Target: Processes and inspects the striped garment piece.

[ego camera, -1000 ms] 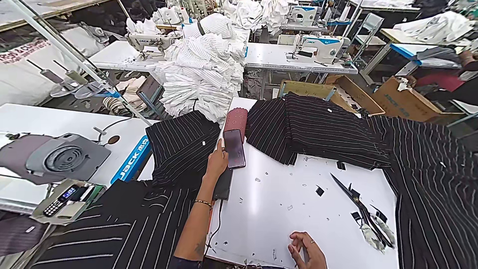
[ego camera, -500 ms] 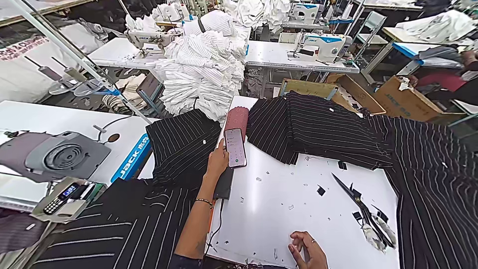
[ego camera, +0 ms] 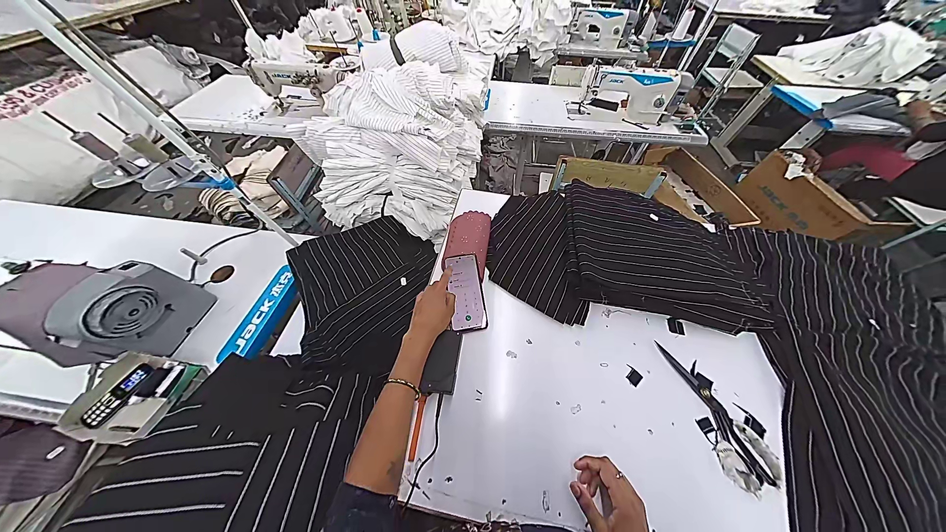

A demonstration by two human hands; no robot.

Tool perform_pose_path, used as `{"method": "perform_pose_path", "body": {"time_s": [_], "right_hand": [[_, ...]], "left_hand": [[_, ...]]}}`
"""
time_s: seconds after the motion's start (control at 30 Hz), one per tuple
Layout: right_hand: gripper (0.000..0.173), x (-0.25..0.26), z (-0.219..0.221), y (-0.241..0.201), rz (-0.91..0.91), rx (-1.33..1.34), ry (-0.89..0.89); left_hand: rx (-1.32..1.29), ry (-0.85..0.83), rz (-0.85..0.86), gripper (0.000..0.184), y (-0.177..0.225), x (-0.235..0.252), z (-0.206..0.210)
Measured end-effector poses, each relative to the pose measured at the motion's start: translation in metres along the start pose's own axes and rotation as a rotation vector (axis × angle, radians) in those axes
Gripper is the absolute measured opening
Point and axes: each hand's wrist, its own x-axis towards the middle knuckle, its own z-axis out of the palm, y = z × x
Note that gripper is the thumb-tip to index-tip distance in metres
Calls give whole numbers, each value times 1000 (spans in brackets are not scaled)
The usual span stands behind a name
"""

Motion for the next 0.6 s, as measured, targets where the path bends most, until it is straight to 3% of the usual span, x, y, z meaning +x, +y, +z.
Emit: {"method": "perform_pose_path", "body": {"time_s": [0.4,0.6], "right_hand": [[38,0,1,0,1,10,15],[39,0,2,1,-3,26,24]], "left_hand": [[106,-23,-1,55,7,-4,3],[-150,45,-4,63,-4,-5,7]]}}
